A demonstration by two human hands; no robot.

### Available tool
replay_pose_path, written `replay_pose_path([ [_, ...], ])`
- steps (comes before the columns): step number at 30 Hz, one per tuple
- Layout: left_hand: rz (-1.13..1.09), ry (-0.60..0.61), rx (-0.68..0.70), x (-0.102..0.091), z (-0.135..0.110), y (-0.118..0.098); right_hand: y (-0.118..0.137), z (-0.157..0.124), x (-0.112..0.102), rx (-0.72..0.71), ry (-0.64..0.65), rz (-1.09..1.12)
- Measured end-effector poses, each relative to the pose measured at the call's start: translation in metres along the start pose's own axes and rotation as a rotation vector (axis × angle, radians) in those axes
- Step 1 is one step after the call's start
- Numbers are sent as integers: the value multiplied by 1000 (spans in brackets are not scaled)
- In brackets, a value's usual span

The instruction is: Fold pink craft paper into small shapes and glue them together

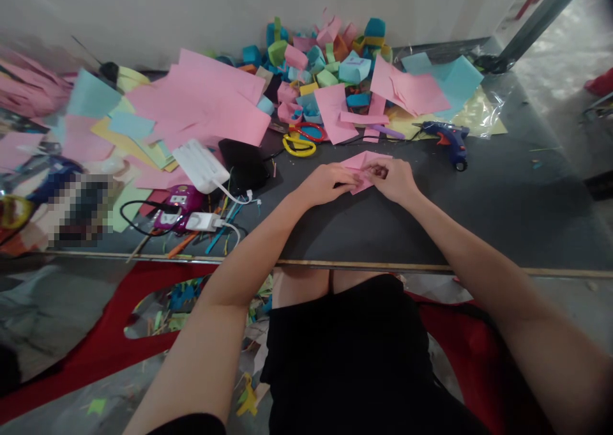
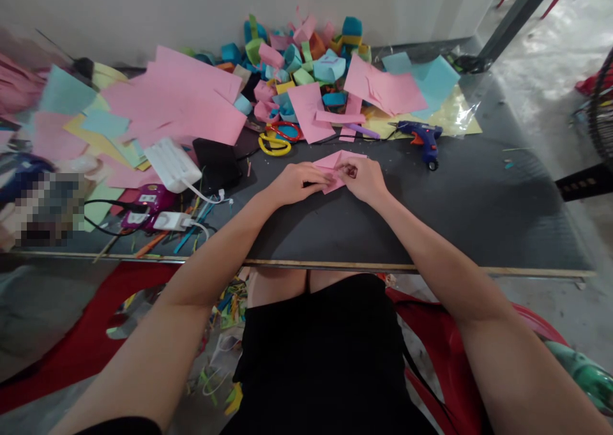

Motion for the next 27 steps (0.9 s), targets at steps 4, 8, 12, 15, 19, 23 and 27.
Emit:
replay_pose_path([
  [4,73,8,27,3,0,2,-3,2,0,-12,35,-4],
  [8,134,49,52,9,-2,-2,-9,5,-1,-4,63,-17],
  [12,213,40,28,14,-5,-6,-9,5,-3,-20,62,-16],
  [15,252,42,42,16,-7,-8,-10,5,-2,-17,65,-17],
  [19,293,25,75,13,-8,-10,-9,5,-1,-12,73,-18],
  [23,332,10,92,11,-10,-11,-8,5,-1,-10,77,-12],
  [27,341,6,84,11,-11,-11,-8,4,-1,-26,76,-14],
])
Point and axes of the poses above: each hand's wrist, its own z-axis towards the middle knuckle, its own x-axis out of the palm, y = z × x, the point moved 6 cm from there along z, towards the middle knuckle, and after that the axes turned 7 degrees about -x, right-handed, at the moved point
